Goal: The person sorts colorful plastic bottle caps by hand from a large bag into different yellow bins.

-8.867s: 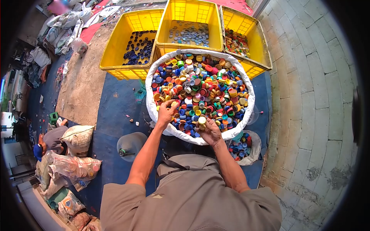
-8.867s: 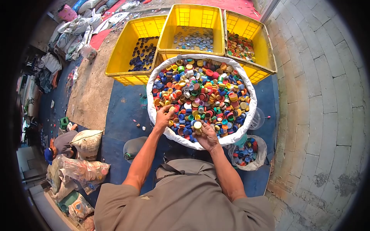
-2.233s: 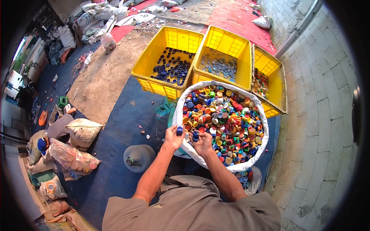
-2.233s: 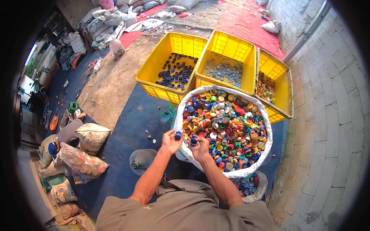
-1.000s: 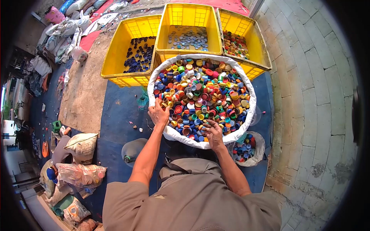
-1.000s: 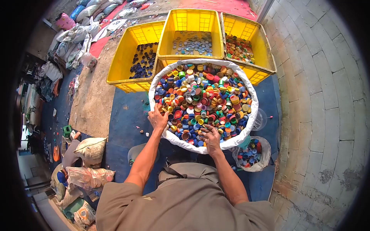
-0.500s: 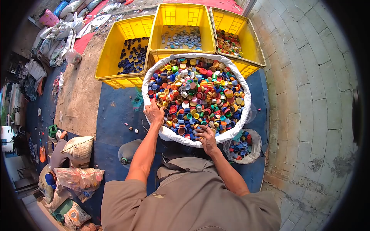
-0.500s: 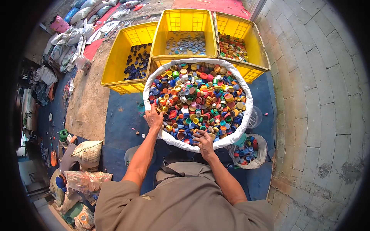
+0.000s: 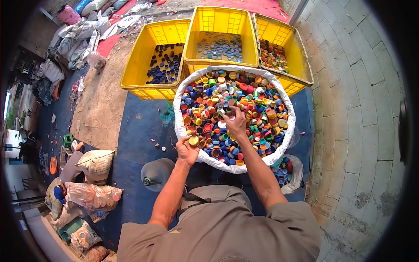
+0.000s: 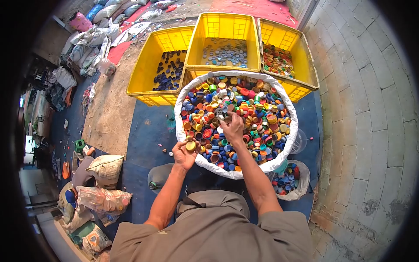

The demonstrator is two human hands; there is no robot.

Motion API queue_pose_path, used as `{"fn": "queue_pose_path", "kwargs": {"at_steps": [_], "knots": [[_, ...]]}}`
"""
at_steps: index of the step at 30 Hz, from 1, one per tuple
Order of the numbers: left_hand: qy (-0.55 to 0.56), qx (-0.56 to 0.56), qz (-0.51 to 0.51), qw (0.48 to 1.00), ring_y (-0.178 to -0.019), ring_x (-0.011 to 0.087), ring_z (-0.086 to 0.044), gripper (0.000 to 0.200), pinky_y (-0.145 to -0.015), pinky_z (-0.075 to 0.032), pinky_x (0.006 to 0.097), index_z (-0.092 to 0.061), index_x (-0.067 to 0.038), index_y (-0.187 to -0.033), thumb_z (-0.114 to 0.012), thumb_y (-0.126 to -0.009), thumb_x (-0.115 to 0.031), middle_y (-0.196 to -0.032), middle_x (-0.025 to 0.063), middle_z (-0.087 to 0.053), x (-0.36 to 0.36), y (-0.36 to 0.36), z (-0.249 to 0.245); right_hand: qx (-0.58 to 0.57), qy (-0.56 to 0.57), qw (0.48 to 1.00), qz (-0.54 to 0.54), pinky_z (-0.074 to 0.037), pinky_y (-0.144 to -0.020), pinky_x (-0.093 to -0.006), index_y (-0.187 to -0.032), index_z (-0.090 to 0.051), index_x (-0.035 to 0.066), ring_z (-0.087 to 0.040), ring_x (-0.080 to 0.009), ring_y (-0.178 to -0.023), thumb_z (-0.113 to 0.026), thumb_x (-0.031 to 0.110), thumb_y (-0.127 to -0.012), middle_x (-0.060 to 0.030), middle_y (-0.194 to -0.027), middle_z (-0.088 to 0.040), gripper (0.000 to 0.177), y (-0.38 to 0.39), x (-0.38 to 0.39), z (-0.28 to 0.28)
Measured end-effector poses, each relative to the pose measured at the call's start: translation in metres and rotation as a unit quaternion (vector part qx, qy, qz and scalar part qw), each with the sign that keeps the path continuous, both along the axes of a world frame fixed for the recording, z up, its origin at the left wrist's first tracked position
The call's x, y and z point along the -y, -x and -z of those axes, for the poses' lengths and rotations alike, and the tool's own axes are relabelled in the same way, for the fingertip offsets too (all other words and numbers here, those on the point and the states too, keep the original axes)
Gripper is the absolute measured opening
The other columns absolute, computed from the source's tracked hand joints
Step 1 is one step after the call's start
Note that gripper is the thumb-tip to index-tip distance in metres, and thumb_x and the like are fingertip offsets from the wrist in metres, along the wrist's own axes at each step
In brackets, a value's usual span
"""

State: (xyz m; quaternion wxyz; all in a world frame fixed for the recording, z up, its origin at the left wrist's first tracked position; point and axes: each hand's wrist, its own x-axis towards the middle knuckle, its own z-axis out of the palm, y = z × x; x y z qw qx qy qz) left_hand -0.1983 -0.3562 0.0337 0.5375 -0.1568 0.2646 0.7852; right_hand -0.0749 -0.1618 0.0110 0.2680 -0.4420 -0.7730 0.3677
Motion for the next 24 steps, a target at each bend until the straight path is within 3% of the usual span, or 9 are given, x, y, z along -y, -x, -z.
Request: {"fn": "queue_pose_path", "kwargs": {"at_steps": [2, 4, 6, 7, 11, 14, 19, 24], "knots": [[-0.002, 0.025, 0.001, 1.0, -0.09, 0.0262, -0.059, 0.027, -0.085, -0.049, 0.0402, -0.058, 0.002, -0.101, -0.05, -0.082, -0.016, -0.096, 0.0117, -0.06, 0.013, -0.01, 0.005, 0.065, -0.069, 0.995, -0.011, -0.039, -0.087, -0.043, -0.12, -0.053, 0.008, -0.052, -0.0292, -0.101, -0.076, 0.029, -0.073, -0.0146, -0.099, -0.063, 0.056, 0.024, -0.019, 0.003], [0.013, 0.049, 0.007, 0.999, -0.09, 0.0258, -0.059, 0.026, -0.085, -0.05, 0.0394, -0.058, 0.001, -0.1, -0.049, -0.083, -0.016, -0.095, 0.0117, -0.06, 0.025, -0.02, 0.003, 0.106, -0.092, 0.99, -0.014, -0.033, -0.091, -0.0457, -0.124, -0.05, 0.009, -0.048, -0.0303, -0.108, -0.077, 0.032, -0.072, -0.0137, -0.099, -0.063, 0.063, 0.043, -0.033, 0.006], [0.032, 0.061, -0.005, 0.998, -0.09, 0.027, -0.06, 0.021, -0.085, -0.051, 0.0389, -0.059, 0.002, -0.096, -0.051, -0.087, -0.016, -0.091, 0.0125, -0.061, 0.038, -0.029, 0.003, 0.131, -0.12, 0.984, -0.019, -0.031, -0.092, -0.0491, -0.12, -0.05, 0.005, -0.047, -0.0337, -0.11, -0.075, 0.03, -0.072, -0.0116, -0.106, -0.065, 0.059, 0.059, -0.043, 0.008], [0.048, 0.053, -0.008, 0.997, -0.09, 0.027, -0.06, 0.02, -0.085, -0.051, 0.0385, -0.059, 0.001, -0.095, -0.053, -0.087, -0.016, -0.091, 0.0124, -0.061, 0.045, -0.033, 0.006, 0.177, -0.1, 0.978, -0.04, -0.028, -0.092, -0.051, -0.122, -0.049, 0.006, -0.046, -0.0347, -0.111, -0.076, 0.035, -0.072, -0.0125, -0.109, -0.064, 0.064, 0.065, -0.048, 0.008], [0.082, 0.026, -0.004, 0.996, -0.088, 0.0225, -0.062, 0.018, -0.081, -0.052, 0.0374, -0.062, 0.0, -0.097, -0.058, -0.088, -0.016, -0.091, 0.0084, -0.062, 0.064, -0.035, 0.011, 0.24, -0.123, 0.961, -0.06, -0.025, -0.092, -0.0568, -0.131, -0.044, 0.008, -0.046, -0.0295, -0.114, -0.074, 0.042, -0.074, -0.0088, -0.093, -0.068, 0.073, 0.082, -0.052, 0.013], [0.074, -0.001, 0.015, 0.997, -0.087, 0.019, -0.062, 0.02, -0.08, -0.052, 0.0358, -0.063, -0.002, -0.1, -0.06, -0.088, -0.018, -0.09, 0.006, -0.063, 0.07, -0.032, 0.016, 0.274, -0.12, 0.952, -0.057, -0.024, -0.095, -0.0581, -0.136, -0.041, 0.008, -0.045, -0.0293, -0.119, -0.073, 0.043, -0.075, -0.0079, -0.099, -0.068, 0.077, 0.088, -0.048, 0.015], [0.106, -0.062, 0.009, 0.992, -0.083, 0.0181, -0.063, 0.013, -0.078, -0.053, 0.0341, -0.062, -0.005, -0.096, -0.061, -0.089, -0.016, -0.088, 0.0057, -0.063, 0.063, -0.029, 0.016, 0.284, -0.11, 0.95, -0.071, -0.024, -0.095, -0.0596, -0.131, -0.046, 0.011, -0.046, -0.0282, -0.119, -0.074, 0.038, -0.076, -0.0072, -0.102, -0.068, 0.068, 0.088, -0.047, 0.019], [0.143, -0.09, 0.036, 0.985, -0.081, 0.0151, -0.062, 0.011, -0.074, -0.053, 0.0331, -0.06, -0.007, -0.096, -0.061, -0.09, -0.016, -0.086, 0.0027, -0.061, 0.05, -0.025, 0.013, 0.275, -0.178, 0.938, -0.115, -0.025, -0.094, -0.0577, -0.126, -0.051, 0.014, -0.051, -0.0269, -0.114, -0.07, 0.028, -0.079, -0.006, -0.097, -0.069, 0.052, 0.08, -0.047, 0.023]]}}
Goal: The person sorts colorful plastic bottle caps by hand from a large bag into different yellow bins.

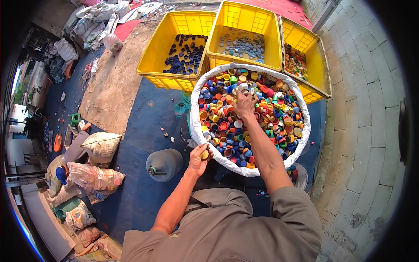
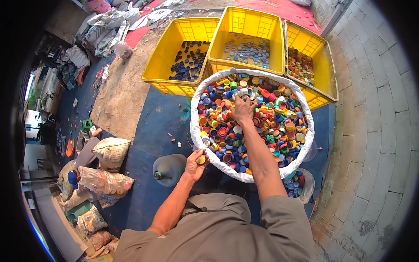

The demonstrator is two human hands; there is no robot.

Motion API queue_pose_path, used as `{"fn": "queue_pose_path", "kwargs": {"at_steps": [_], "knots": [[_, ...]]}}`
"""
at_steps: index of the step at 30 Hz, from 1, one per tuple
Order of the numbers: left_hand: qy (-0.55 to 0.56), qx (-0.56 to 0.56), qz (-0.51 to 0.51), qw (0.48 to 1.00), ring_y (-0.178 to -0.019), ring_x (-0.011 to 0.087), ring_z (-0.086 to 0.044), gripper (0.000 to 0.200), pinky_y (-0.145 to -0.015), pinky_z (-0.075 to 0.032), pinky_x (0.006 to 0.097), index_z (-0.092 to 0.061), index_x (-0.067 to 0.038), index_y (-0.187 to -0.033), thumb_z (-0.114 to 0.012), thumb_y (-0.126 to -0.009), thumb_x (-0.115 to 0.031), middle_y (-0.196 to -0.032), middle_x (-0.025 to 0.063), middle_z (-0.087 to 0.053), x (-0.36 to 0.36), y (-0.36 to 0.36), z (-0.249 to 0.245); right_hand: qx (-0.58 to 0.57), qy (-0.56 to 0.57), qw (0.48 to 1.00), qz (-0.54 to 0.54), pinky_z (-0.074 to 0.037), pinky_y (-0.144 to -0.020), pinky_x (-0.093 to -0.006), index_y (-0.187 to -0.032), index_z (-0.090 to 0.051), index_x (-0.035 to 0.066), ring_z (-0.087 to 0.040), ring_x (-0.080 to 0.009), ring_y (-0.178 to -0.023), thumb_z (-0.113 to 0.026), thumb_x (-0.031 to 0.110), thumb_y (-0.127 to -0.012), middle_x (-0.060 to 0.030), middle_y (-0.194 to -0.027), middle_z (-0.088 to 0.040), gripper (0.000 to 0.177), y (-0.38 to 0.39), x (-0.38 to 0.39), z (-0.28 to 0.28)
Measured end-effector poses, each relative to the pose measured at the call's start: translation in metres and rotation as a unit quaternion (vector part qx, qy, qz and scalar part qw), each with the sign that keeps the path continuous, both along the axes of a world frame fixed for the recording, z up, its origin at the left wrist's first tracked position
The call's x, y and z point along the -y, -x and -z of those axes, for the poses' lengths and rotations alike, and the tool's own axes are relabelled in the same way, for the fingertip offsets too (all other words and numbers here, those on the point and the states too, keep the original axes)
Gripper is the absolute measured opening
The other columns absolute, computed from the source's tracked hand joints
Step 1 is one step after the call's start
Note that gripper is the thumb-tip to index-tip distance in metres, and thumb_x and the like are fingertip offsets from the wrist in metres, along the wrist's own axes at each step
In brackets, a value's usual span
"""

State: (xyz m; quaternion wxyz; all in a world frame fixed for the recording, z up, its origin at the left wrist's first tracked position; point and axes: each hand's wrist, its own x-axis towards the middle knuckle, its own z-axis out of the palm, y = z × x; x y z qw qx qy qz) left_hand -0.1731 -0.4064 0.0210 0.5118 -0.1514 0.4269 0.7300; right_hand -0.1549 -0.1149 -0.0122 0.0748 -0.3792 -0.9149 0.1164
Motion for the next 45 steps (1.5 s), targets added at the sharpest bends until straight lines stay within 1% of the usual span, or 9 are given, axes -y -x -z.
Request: {"fn": "queue_pose_path", "kwargs": {"at_steps": [4, 11, 15, 18, 21, 24, 30, 37, 45], "knots": [[0.015, -0.014, 0.028, 0.999, -0.078, 0.0128, -0.06, 0.011, -0.071, -0.051, 0.0316, -0.059, -0.009, -0.097, -0.062, -0.09, -0.018, -0.085, 0.0008, -0.06, -0.015, -0.003, -0.004, -0.073, -0.055, 0.995, -0.038, -0.028, -0.09, -0.0519, -0.118, -0.058, 0.015, -0.055, -0.0242, -0.107, -0.06, 0.014, -0.081, -0.0068, -0.085, -0.069, 0.037, -0.007, 0.002, 0.005], [0.009, -0.061, 0.066, 0.996, -0.077, 0.0139, -0.063, 0.018, -0.073, -0.053, 0.0254, -0.058, -0.002, -0.102, -0.064, -0.089, -0.013, -0.087, 0.007, -0.064, -0.035, -0.012, 0.006, -0.346, 0.108, 0.931, 0.052, -0.042, -0.082, -0.0396, -0.119, -0.055, 0.007, -0.062, -0.0278, -0.091, -0.073, 0.012, -0.076, -0.0128, -0.09, -0.066, 0.047, -0.048, 0.026, -0.007], [0.065, -0.169, 0.143, 0.973, -0.072, 0.0072, -0.057, 0.024, -0.065, -0.048, 0.0221, -0.064, -0.004, -0.101, -0.071, -0.084, -0.018, -0.084, -0.0001, -0.061, -0.057, -0.017, 0.014, -0.501, 0.352, 0.763, 0.209, -0.051, -0.068, -0.0271, -0.118, -0.053, 0.001, -0.063, -0.0127, -0.079, -0.065, 0.006, -0.082, -0.004, -0.091, -0.064, 0.038, -0.1, 0.054, -0.034], [0.113, -0.33, 0.238, 0.906, -0.076, 0.0101, -0.059, 0.023, -0.067, -0.048, 0.0229, -0.066, -0.001, -0.098, -0.071, -0.084, -0.019, -0.086, 0.0025, -0.064, -0.083, -0.02, 0.003, -0.626, 0.575, 0.454, 0.266, -0.054, -0.074, -0.0354, -0.11, -0.054, 0.003, -0.062, -0.0177, -0.082, -0.051, 0.012, -0.087, -0.0082, -0.094, -0.062, 0.024, -0.147, 0.071, -0.049], [0.138, -0.512, 0.246, 0.811, -0.076, 0.0158, -0.063, 0.028, -0.071, -0.049, 0.0274, -0.067, 0.001, -0.091, -0.074, -0.078, -0.023, -0.085, 0.01, -0.066, -0.11, -0.022, 0.031, -0.619, 0.651, 0.337, 0.281, -0.052, -0.068, -0.0358, -0.104, -0.056, 0.006, -0.061, -0.0195, -0.076, -0.049, 0.022, -0.087, -0.0027, -0.076, -0.06, 0.024, -0.194, 0.087, -0.039], [0.182, -0.683, 0.277, 0.651, -0.086, 0.0308, -0.062, 0.032, -0.074, -0.05, 0.0408, -0.066, -0.001, -0.092, -0.074, -0.075, -0.028, -0.087, 0.016, -0.061, -0.137, -0.025, 0.028, -0.61, 0.649, 0.341, 0.3, -0.051, -0.064, -0.0331, -0.095, -0.058, 0.009, -0.059, -0.0171, -0.07, -0.052, 0.028, -0.089, 0.0001, -0.071, -0.056, 0.021, -0.218, 0.108, -0.034], [0.218, -0.756, 0.303, 0.538, -0.091, 0.0367, -0.06, 0.038, -0.076, -0.05, 0.0425, -0.064, -0.001, -0.099, -0.074, -0.074, -0.028, -0.097, 0.0201, -0.058, -0.172, -0.037, 0.036, -0.572, 0.627, 0.383, 0.365, -0.051, -0.059, -0.0313, -0.102, -0.055, 0.01, -0.058, -0.0143, -0.066, -0.053, 0.028, -0.089, 0.0013, -0.071, -0.056, 0.022, -0.243, 0.142, -0.038], [0.231, -0.796, 0.315, 0.462, -0.089, 0.0339, -0.06, 0.041, -0.074, -0.05, 0.0421, -0.065, 0.002, -0.091, -0.073, -0.07, -0.032, -0.096, 0.018, -0.058, -0.189, -0.041, 0.048, -0.553, 0.624, 0.428, 0.349, -0.05, -0.061, -0.031, -0.104, -0.054, 0.009, -0.058, -0.0146, -0.066, -0.054, 0.024, -0.089, 0.0001, -0.072, -0.056, 0.02, -0.257, 0.14, -0.035], [0.318, -0.745, 0.336, 0.481, -0.093, 0.0358, -0.057, 0.049, -0.079, -0.048, 0.0441, -0.064, 0.003, -0.094, -0.072, -0.069, -0.038, -0.098, 0.0193, -0.057, -0.202, -0.051, 0.045, -0.561, 0.598, 0.461, 0.339, -0.049, -0.061, -0.0294, -0.105, -0.053, 0.009, -0.057, -0.0135, -0.068, -0.053, 0.021, -0.089, -0.0013, -0.076, -0.056, 0.021, -0.261, 0.122, -0.04]]}}
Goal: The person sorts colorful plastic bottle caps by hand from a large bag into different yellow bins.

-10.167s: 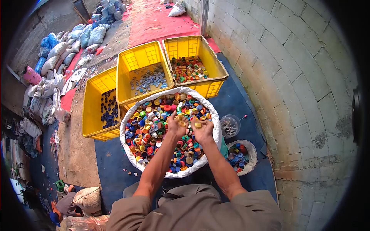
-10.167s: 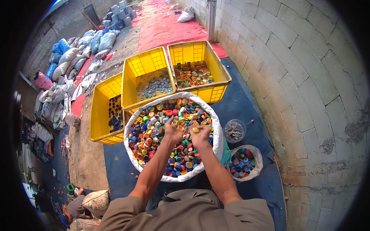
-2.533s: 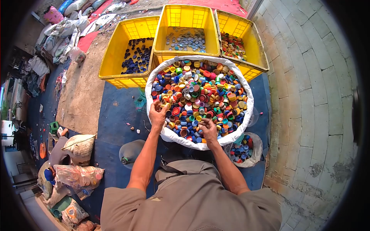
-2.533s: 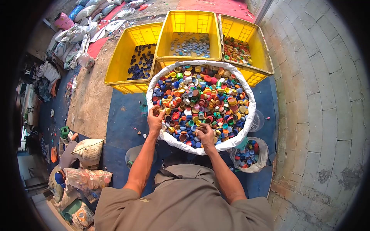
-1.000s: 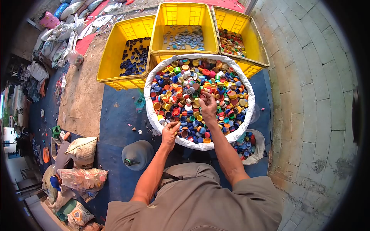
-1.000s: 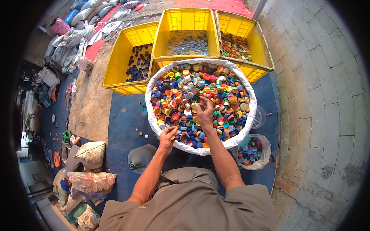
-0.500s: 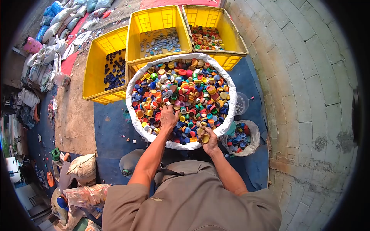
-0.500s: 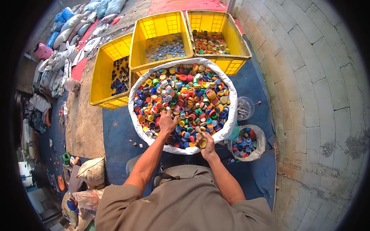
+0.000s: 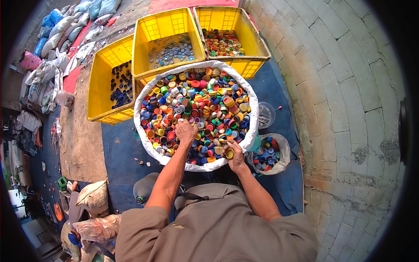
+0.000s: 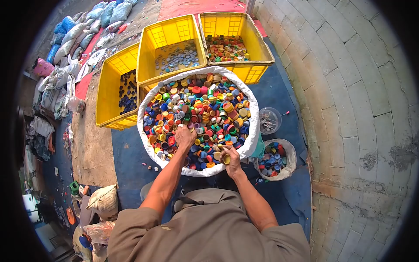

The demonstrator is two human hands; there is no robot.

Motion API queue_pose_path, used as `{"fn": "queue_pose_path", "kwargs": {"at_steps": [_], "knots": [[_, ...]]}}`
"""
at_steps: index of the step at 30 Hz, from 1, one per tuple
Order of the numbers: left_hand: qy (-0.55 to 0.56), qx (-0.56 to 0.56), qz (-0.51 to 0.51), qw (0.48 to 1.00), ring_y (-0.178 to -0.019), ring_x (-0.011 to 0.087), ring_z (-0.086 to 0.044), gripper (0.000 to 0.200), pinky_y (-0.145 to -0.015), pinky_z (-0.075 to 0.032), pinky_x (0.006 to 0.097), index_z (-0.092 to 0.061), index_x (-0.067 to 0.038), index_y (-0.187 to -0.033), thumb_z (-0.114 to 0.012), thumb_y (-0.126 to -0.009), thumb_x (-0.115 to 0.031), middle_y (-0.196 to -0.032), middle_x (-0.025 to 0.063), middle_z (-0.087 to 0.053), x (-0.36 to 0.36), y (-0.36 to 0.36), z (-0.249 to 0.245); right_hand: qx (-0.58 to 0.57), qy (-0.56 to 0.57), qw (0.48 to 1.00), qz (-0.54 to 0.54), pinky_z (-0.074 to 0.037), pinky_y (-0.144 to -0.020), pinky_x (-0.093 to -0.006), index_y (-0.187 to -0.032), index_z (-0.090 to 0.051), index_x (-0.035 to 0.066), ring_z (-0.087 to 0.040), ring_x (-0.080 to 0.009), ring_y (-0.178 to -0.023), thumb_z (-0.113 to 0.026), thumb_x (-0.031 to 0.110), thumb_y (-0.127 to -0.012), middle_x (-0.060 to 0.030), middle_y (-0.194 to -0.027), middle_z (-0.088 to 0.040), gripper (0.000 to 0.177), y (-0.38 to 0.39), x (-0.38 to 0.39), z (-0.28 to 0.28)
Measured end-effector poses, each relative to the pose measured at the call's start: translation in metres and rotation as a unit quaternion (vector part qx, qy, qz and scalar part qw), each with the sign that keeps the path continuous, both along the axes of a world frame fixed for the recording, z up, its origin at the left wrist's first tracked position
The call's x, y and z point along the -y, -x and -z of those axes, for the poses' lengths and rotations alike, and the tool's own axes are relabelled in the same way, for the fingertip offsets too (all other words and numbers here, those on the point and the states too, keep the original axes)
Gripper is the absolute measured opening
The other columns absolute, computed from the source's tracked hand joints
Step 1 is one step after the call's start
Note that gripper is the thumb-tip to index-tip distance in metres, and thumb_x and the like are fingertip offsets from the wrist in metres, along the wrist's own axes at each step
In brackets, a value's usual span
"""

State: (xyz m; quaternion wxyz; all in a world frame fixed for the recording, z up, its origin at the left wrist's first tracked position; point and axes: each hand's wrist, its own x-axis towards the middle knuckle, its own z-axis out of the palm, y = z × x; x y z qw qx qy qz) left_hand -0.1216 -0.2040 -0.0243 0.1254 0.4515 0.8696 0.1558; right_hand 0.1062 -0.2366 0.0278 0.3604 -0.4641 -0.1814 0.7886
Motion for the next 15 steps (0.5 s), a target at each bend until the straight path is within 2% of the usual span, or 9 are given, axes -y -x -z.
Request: {"fn": "queue_pose_path", "kwargs": {"at_steps": [5, 8, 10, 11, 12, 13, 15], "knots": [[-0.041, 0.046, -0.077, 0.995, -0.093, 0.0369, -0.057, 0.052, -0.081, -0.046, 0.0457, -0.06, 0.002, -0.1, -0.074, -0.068, -0.036, -0.097, 0.0193, -0.057, 0.0, -0.004, -0.007, 0.0, -0.006, 1.0, 0.0, -0.049, -0.06, -0.0286, -0.105, -0.053, 0.009, -0.056, -0.0127, -0.067, -0.055, 0.019, -0.087, -0.0009, -0.076, -0.055, 0.021, -0.002, -0.001, 0.0], [-0.083, 0.139, -0.068, 0.985, -0.089, 0.0341, -0.058, 0.054, -0.08, -0.047, 0.0421, -0.056, 0.001, -0.104, -0.076, -0.067, -0.034, -0.096, 0.0175, -0.058, 0.004, 0.006, 0.001, 0.019, -0.017, 1.0, 0.005, -0.048, -0.058, -0.0276, -0.105, -0.054, 0.008, -0.056, -0.0117, -0.065, -0.058, 0.018, -0.086, -0.0006, -0.077, -0.055, 0.022, -0.003, -0.006, -0.001], [-0.115, 0.253, -0.088, 0.957, -0.085, 0.029, -0.06, 0.051, -0.079, -0.048, 0.0384, -0.056, 0.002, -0.106, -0.076, -0.07, -0.028, -0.098, 0.0148, -0.061, 0.014, 0.005, -0.019, 0.045, -0.034, 0.998, 0.007, -0.048, -0.056, -0.0268, -0.104, -0.054, 0.007, -0.055, -0.0109, -0.063, -0.06, 0.017, -0.085, -0.0004, -0.076, -0.055, 0.023, -0.004, -0.016, -0.005], [-0.132, 0.308, -0.099, 0.937, -0.083, 0.0264, -0.061, 0.049, -0.078, -0.048, 0.0365, -0.055, 0.002, -0.107, -0.076, -0.072, -0.025, -0.099, 0.0134, -0.062, 0.02, 0.005, -0.026, 0.055, -0.042, 0.998, 0.01, -0.047, -0.055, -0.0263, -0.104, -0.053, 0.006, -0.054, -0.01, -0.061, -0.062, 0.016, -0.084, -0.0006, -0.076, -0.055, 0.024, -0.004, -0.022, -0.004], [-0.193, 0.359, -0.084, 0.909, -0.076, 0.0173, -0.059, 0.042, -0.067, -0.048, 0.0293, -0.056, -0.004, -0.113, -0.071, -0.078, -0.023, -0.1, 0.0078, -0.062, 0.025, 0.005, -0.03, 0.066, -0.056, 0.996, 0.003, -0.047, -0.054, -0.0261, -0.105, -0.053, 0.006, -0.054, -0.0099, -0.06, -0.063, 0.016, -0.084, -0.0007, -0.076, -0.055, 0.025, -0.006, -0.028, -0.001], [-0.188, 0.462, -0.109, 0.86, -0.075, 0.0147, -0.058, 0.041, -0.063, -0.046, 0.0272, -0.056, -0.006, -0.114, -0.069, -0.079, -0.024, -0.099, 0.006, -0.062, 0.033, 0.006, -0.035, 0.077, -0.07, 0.995, -0.006, -0.047, -0.054, -0.026, -0.105, -0.053, 0.006, -0.054, -0.0099, -0.06, -0.064, 0.016, -0.084, -0.0008, -0.075, -0.055, 0.026, -0.007, -0.035, 0.001], [-0.175, 0.647, -0.154, 0.726, -0.073, 0.0094, -0.056, 0.038, -0.056, -0.043, 0.0232, -0.056, -0.011, -0.117, -0.065, -0.082, -0.024, -0.098, 0.0023, -0.061, 0.05, 0.007, -0.055, 0.098, -0.094, 0.99, -0.027, -0.046, -0.052, -0.0242, -0.105, -0.053, 0.005, -0.053, -0.0089, -0.058, -0.066, 0.017, -0.083, -0.0011, -0.073, -0.055, 0.028, -0.006, -0.046, 0.003]]}}
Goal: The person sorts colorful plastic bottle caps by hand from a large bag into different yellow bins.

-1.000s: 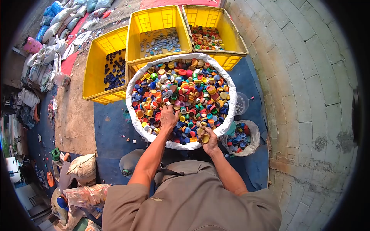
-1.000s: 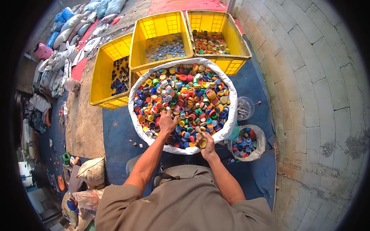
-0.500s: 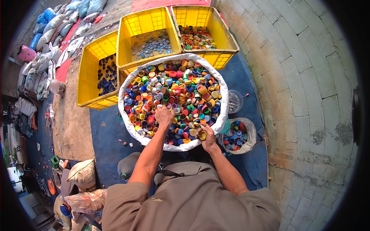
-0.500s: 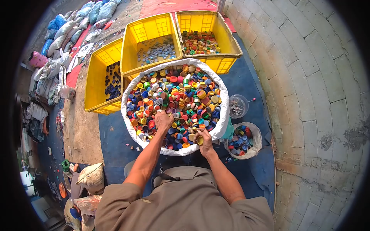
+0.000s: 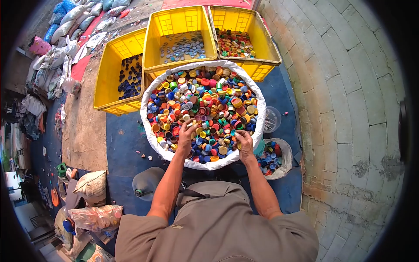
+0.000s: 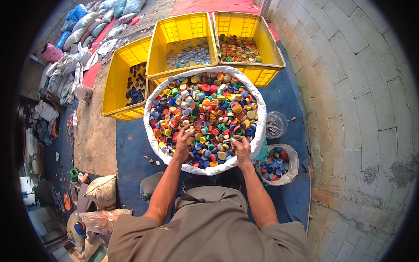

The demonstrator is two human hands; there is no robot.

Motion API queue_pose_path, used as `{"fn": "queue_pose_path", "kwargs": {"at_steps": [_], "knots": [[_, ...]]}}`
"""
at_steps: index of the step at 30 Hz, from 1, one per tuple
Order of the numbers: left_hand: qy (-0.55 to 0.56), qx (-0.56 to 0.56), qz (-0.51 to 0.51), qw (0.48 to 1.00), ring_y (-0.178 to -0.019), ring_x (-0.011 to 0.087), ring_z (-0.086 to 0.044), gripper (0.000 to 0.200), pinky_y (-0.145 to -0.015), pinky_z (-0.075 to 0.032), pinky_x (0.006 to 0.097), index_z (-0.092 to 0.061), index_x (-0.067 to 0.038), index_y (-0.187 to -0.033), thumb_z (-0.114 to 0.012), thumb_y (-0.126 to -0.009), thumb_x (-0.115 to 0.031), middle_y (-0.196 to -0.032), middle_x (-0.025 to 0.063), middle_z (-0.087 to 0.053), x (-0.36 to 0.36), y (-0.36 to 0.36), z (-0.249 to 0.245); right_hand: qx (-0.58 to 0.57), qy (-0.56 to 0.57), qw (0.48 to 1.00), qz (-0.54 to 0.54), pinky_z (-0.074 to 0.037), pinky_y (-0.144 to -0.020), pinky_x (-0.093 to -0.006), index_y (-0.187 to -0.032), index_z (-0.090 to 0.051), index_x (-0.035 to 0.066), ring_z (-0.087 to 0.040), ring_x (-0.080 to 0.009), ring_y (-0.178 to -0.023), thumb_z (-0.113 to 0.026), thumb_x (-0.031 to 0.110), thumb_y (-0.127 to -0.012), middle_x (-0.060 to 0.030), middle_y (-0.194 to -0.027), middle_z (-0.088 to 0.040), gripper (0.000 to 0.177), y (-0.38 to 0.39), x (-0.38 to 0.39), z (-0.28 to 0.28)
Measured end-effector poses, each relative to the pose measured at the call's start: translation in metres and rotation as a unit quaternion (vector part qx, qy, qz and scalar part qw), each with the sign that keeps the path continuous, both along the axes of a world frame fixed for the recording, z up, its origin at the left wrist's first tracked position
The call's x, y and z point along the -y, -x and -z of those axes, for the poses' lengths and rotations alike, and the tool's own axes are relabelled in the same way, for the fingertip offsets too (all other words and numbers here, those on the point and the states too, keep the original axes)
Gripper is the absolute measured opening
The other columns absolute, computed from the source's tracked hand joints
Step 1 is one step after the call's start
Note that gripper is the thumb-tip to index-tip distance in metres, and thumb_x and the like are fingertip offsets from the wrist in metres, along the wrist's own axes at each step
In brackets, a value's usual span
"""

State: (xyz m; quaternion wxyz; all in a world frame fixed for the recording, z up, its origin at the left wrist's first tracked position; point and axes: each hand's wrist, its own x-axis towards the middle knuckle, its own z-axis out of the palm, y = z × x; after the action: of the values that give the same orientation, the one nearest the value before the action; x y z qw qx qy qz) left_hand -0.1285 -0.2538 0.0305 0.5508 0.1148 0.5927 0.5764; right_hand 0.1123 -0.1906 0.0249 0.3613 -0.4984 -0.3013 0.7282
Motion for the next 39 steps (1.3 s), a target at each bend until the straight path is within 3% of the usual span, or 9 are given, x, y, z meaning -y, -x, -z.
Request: {"fn": "queue_pose_path", "kwargs": {"at_steps": [1, 4, 6, 10, 15, 23, 34, 36, 39], "knots": [[-0.025, 0.075, 0.01, 0.997, -0.073, 0.0049, -0.054, 0.036, -0.052, -0.039, 0.0185, -0.055, -0.016, -0.12, -0.057, -0.085, -0.027, -0.097, -0.0006, -0.06, 0.008, 0.002, 0.002, 0.036, -0.022, 0.999, -0.011, -0.045, -0.052, -0.0239, -0.104, -0.054, 0.005, -0.053, -0.0083, -0.058, -0.067, 0.017, -0.082, -0.0008, -0.073, -0.055, 0.028, 0.003, -0.005, 0.0], [-0.077, 0.225, -0.023, 0.971, -0.074, 0.0119, -0.057, 0.035, -0.059, -0.048, 0.0278, -0.055, -0.013, -0.118, -0.053, -0.088, -0.031, -0.099, 0.0015, -0.059, 0.036, -0.001, 0.001, 0.136, -0.072, 0.986, -0.069, -0.044, -0.055, -0.0221, -0.101, -0.057, 0.003, -0.054, -0.0071, -0.061, -0.071, 0.017, -0.08, -0.0011, -0.076, -0.059, 0.028, 0.012, -0.02, 0.01], [-0.069, 0.279, -0.032, 0.957, -0.08, 0.0169, -0.061, 0.037, -0.064, -0.05, 0.0346, -0.056, -0.011, -0.116, -0.05, -0.088, -0.034, -0.104, 0.0078, -0.063, 0.051, -0.001, 0.007, 0.209, -0.209, 0.95, -0.1, -0.047, -0.061, -0.0225, -0.1, -0.058, 0.001, -0.058, -0.0091, -0.067, -0.07, 0.016, -0.08, -0.0036, -0.081, -0.063, 0.027, 0.026, -0.03, 0.025], [-0.057, 0.274, -0.073, 0.957, -0.079, 0.0167, -0.061, 0.037, -0.064, -0.05, 0.0352, -0.057, -0.009, -0.114, -0.047, -0.092, -0.036, -0.1, 0.0074, -0.063, 0.073, -0.013, 0.005, 0.361, -0.321, 0.86, -0.162, -0.052, -0.076, -0.0304, -0.1, -0.058, -0.001, -0.067, -0.0206, -0.085, -0.068, 0.009, -0.078, -0.0113, -0.089, -0.068, 0.026, 0.058, -0.054, 0.024], [-0.025, 0.267, -0.09, 0.959, -0.08, 0.0181, -0.061, 0.042, -0.065, -0.049, 0.0339, -0.058, -0.008, -0.112, -0.042, -0.096, -0.044, -0.096, 0.0054, -0.063, 0.091, -0.02, 0.006, 0.401, -0.371, 0.818, -0.181, -0.052, -0.085, -0.0379, -0.111, -0.053, -0.001, -0.064, -0.0314, -0.1, -0.066, 0.008, -0.081, -0.0189, -0.108, -0.065, 0.034, 0.098, -0.088, 0.028], [-0.048, 0.311, -0.1, 0.944, -0.082, 0.019, -0.062, 0.045, -0.065, -0.049, 0.0329, -0.057, -0.005, -0.113, -0.042, -0.096, -0.044, -0.102, 0.0078, -0.064, 0.104, -0.018, 0.004, 0.482, -0.339, 0.765, -0.26, -0.052, -0.08, -0.0414, -0.124, -0.05, 0.005, -0.066, -0.0325, -0.092, -0.061, 0.012, -0.084, -0.0179, -0.105, -0.067, 0.042, 0.119, -0.108, 0.031], [-0.057, 0.294, -0.081, 0.95, -0.091, 0.0233, -0.063, 0.038, -0.072, -0.052, 0.0388, -0.052, -0.007, -0.121, -0.039, -0.099, -0.035, -0.116, 0.0136, -0.061, 0.082, -0.015, 0.002, 0.379, -0.377, 0.839, -0.1, -0.053, -0.076, -0.0394, -0.121, -0.05, 0.002, -0.067, -0.031, -0.087, -0.061, 0.006, -0.084, -0.0164, -0.097, -0.068, 0.038, 0.091, -0.093, -0.006], [-0.063, 0.289, -0.066, 0.953, -0.093, 0.0237, -0.063, 0.038, -0.073, -0.052, 0.039, -0.052, -0.007, -0.121, -0.039, -0.099, -0.035, -0.119, 0.0141, -0.06, 0.071, -0.015, -0.002, 0.255, -0.266, 0.926, -0.083, -0.052, -0.055, -0.0291, -0.123, -0.046, 0.0, -0.066, -0.018, -0.068, -0.06, 0.006, -0.087, -0.0141, -0.094, -0.067, 0.039, 0.08, -0.093, -0.007], [-0.072, 0.289, -0.044, 0.954, -0.094, 0.0237, -0.064, 0.037, -0.073, -0.054, 0.038, -0.052, -0.007, -0.122, -0.041, -0.098, -0.034, -0.119, 0.013, -0.06, 0.054, -0.02, -0.011, 0.093, -0.147, 0.983, -0.053, -0.048, -0.045, -0.0207, -0.124, -0.044, 0.0, -0.063, -0.012, -0.064, -0.057, 0.008, -0.09, -0.011, -0.093, -0.062, 0.037, 0.059, -0.086, -0.01]]}}
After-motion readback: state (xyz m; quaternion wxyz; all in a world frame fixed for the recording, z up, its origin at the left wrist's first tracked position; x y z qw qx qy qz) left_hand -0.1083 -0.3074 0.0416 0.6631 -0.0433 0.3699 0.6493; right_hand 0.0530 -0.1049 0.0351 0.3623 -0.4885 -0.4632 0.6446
